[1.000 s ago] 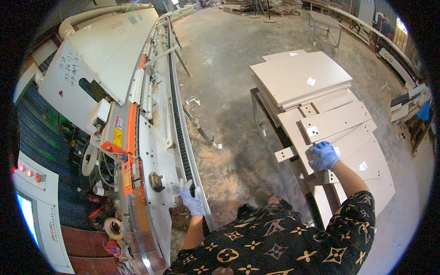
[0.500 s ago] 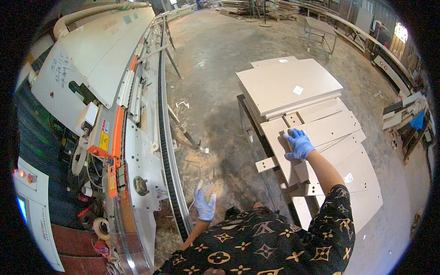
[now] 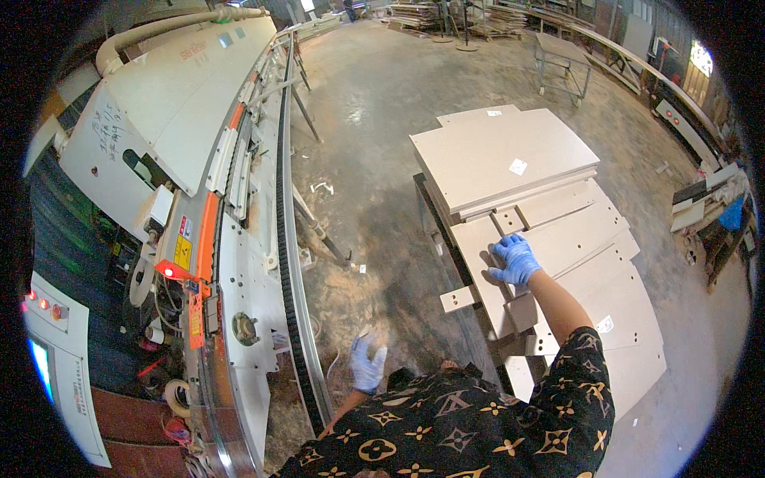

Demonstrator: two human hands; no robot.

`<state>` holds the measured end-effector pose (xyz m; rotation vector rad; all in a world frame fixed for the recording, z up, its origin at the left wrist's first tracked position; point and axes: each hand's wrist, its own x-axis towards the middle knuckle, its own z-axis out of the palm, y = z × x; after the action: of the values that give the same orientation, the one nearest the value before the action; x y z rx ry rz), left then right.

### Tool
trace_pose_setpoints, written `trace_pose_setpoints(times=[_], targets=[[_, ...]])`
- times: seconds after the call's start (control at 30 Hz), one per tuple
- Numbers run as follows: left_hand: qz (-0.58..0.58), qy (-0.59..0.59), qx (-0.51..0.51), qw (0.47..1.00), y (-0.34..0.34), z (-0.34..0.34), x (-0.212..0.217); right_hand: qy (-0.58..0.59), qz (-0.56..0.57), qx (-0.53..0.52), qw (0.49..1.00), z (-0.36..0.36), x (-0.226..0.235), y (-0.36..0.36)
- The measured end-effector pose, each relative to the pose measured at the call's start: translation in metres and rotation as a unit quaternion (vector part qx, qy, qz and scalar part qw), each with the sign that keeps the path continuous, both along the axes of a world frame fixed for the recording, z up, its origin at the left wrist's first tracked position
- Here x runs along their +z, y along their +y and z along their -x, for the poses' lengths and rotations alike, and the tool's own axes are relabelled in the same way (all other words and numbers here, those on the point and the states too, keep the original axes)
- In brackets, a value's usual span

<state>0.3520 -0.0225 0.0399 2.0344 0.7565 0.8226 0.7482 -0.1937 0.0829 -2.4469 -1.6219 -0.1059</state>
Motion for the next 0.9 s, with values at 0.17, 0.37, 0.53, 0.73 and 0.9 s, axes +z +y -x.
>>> trace_pose_setpoints(times=[0.17,0.37,0.53,0.73,0.9], targets=[[0.013,-0.008,-0.023,1.0,-0.005,-0.005,0.003,0.03,-0.04,0.013,0.999,0.003,-0.013,0.0],[0.202,0.022,-0.178,0.963,-0.018,-0.046,-0.005,0.046,-0.06,-0.043,0.996,0.014,-0.018,0.006],[0.505,0.053,-0.355,0.785,-0.059,-0.133,-0.042,0.093,-0.175,-0.069,0.978,0.025,-0.022,0.01],[0.672,0.161,-0.263,0.673,-0.118,-0.23,-0.058,0.296,-0.279,-0.179,0.896,0.034,-0.044,0.011],[0.641,0.169,-0.181,0.726,-0.137,-0.255,-0.04,0.427,-0.387,-0.168,0.8,0.042,-0.063,0.012]])
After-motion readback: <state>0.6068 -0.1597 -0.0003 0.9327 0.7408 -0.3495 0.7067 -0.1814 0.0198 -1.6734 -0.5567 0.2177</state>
